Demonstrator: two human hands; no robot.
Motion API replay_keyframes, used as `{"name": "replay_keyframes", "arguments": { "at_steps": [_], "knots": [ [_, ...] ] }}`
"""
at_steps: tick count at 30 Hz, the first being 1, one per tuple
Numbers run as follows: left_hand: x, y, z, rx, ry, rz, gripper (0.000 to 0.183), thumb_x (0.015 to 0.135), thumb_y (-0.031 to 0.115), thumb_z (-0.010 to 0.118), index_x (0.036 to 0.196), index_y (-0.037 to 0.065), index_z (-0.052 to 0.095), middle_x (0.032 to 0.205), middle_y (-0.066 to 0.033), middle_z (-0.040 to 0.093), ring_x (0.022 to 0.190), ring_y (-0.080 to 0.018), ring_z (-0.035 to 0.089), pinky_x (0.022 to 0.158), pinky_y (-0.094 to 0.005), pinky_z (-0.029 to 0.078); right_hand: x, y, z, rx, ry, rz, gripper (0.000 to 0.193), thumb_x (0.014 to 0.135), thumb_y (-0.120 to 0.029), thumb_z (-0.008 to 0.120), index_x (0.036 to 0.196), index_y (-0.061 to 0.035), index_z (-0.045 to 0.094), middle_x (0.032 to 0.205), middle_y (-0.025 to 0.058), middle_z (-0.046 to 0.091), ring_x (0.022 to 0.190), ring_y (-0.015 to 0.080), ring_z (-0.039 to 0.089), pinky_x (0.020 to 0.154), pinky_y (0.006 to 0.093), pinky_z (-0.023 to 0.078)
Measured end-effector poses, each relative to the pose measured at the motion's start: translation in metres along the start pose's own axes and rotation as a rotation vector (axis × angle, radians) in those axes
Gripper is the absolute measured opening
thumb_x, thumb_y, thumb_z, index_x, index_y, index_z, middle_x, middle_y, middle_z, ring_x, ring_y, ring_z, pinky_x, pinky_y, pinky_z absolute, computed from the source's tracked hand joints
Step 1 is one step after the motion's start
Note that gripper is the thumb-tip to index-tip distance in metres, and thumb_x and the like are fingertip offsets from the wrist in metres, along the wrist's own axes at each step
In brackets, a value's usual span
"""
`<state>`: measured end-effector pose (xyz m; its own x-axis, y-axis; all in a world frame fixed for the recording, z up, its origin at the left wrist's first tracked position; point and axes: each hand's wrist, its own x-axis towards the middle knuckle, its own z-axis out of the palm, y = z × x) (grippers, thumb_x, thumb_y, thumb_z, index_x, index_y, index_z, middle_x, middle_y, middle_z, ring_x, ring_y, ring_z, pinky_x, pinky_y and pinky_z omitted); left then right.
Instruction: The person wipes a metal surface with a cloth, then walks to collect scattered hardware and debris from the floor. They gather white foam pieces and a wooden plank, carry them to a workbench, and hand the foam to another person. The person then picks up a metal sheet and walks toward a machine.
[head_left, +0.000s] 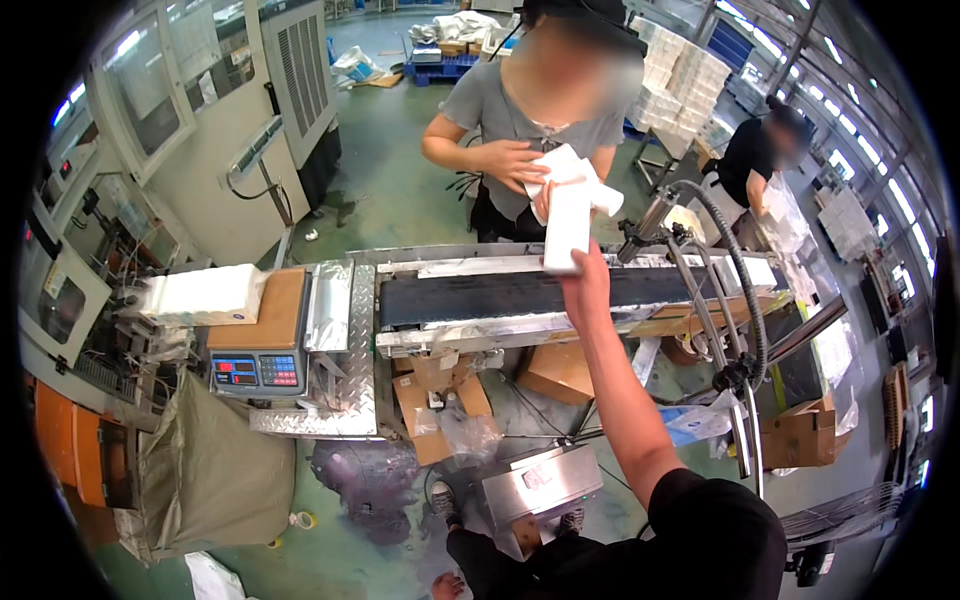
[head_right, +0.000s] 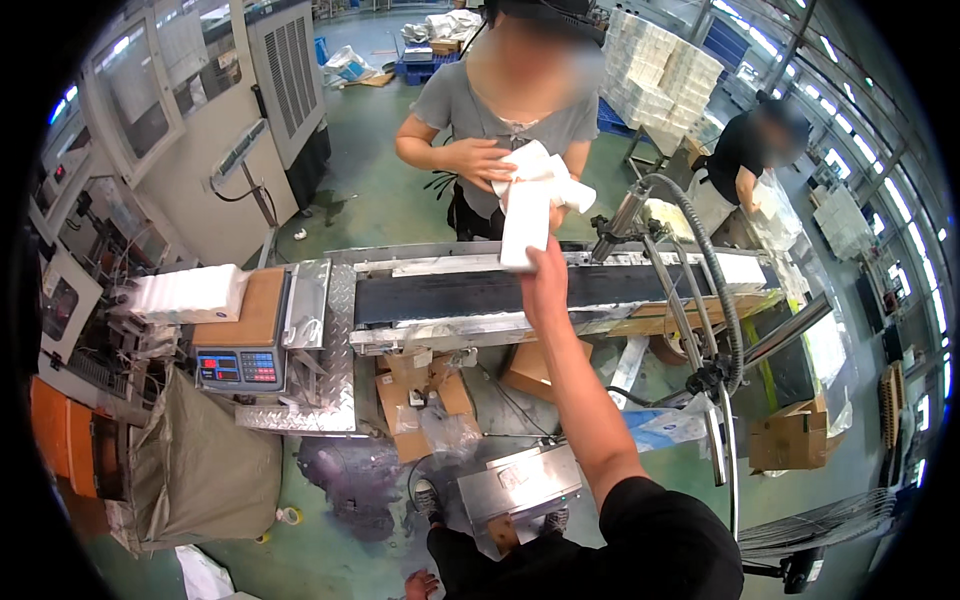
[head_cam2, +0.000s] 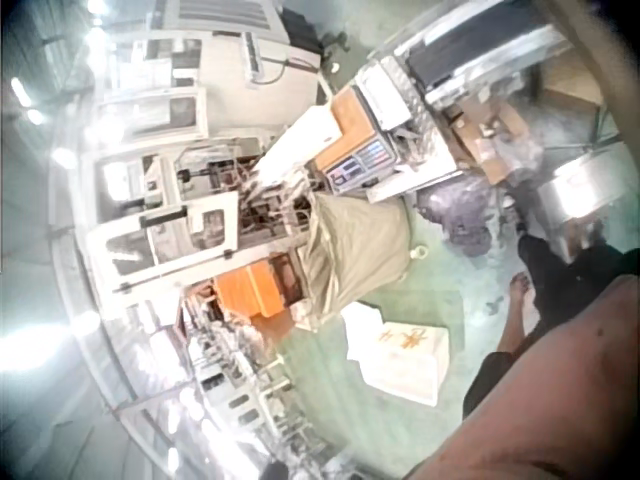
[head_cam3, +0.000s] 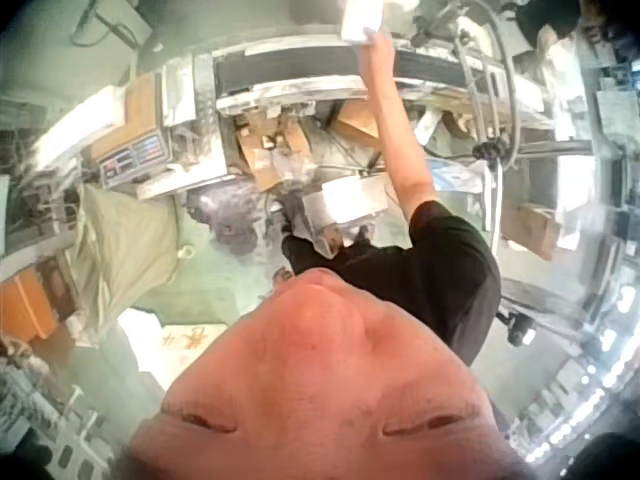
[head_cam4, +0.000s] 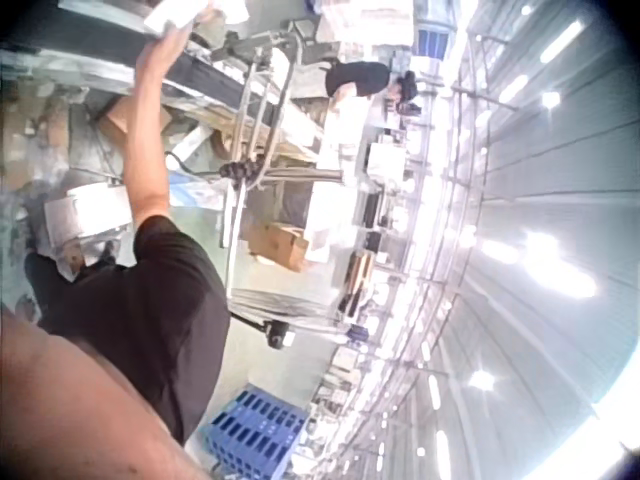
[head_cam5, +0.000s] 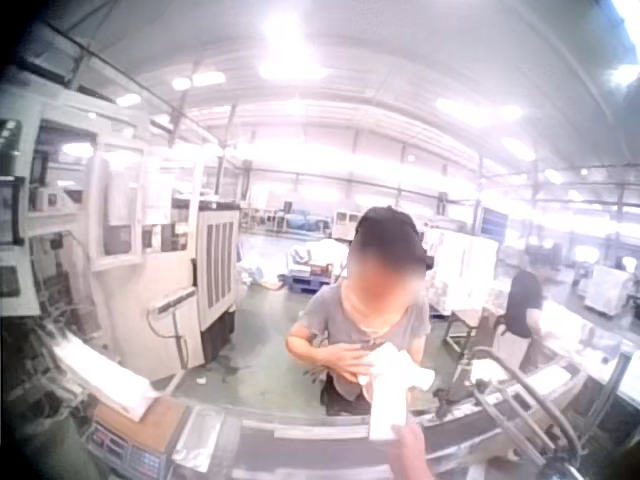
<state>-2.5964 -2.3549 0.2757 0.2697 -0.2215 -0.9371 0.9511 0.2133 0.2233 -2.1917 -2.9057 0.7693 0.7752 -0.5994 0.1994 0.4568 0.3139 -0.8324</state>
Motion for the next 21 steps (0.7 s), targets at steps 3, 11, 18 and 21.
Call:
{"name": "replay_keyframes", "arguments": {
  "at_steps": [3, 11, 18, 21],
  "knots": [
    [-0.044, 0.026, 0.013, 0.103, 0.152, 0.102, 0.04, 0.081, 0.025, 0.067, 0.111, 0.003, 0.053, 0.094, -0.0181, 0.062, 0.081, -0.0306, 0.064, 0.065, -0.039, 0.052, 0.033, -0.011, -0.003, -0.007, 0.087, -0.081, 0.063, 0.086, -0.007, 0.043, 0.146, -0.0038, 0.025, 0.134, 0.0108, 0.044, 0.117, 0.0252, 0.048, 0.096, 0.0431, 0.04],
    [-0.115, 0.034, 0.045, 0.101, 0.246, 0.389, 0.023, 0.091, 0.024, 0.057, 0.1, 0.002, 0.058, 0.078, -0.0071, 0.063, 0.068, -0.0147, 0.061, 0.06, -0.0274, 0.051, 0.099, -0.002, -0.026, -0.295, 0.076, -0.197, 0.045, 0.09, -0.025, 0.054, 0.131, -0.0126, 0.042, 0.116, 0.0022, 0.047, 0.107, 0.0174, 0.042, 0.089, 0.0367, 0.037],
    [-0.165, 0.041, 0.066, 0.185, 0.365, 0.046, 0.029, 0.09, 0.026, 0.058, 0.11, 0.005, 0.057, 0.088, -0.0059, 0.064, 0.072, -0.0151, 0.063, 0.061, -0.0273, 0.048, 0.07, -0.009, -0.036, -0.336, 0.004, -0.061, 0.05, 0.089, -0.016, 0.054, 0.138, -0.0162, 0.041, 0.118, 0.0045, 0.059, 0.077, 0.0155, 0.059, 0.067, 0.0301, 0.049],
    [-0.165, 0.033, 0.056, 0.219, 0.347, 0.051, 0.03, 0.09, 0.027, 0.057, 0.111, 0.005, 0.057, 0.089, -0.0059, 0.064, 0.073, -0.0152, 0.063, 0.062, -0.0272, 0.048, 0.034, 0.013, -0.082, -0.709, 0.023, -0.102, 0.026, 0.091, -0.022, 0.058, 0.107, -0.0018, 0.059, 0.088, 0.004, 0.063, 0.07, 0.0102, 0.055, 0.062, 0.024, 0.043]
  ]
}}
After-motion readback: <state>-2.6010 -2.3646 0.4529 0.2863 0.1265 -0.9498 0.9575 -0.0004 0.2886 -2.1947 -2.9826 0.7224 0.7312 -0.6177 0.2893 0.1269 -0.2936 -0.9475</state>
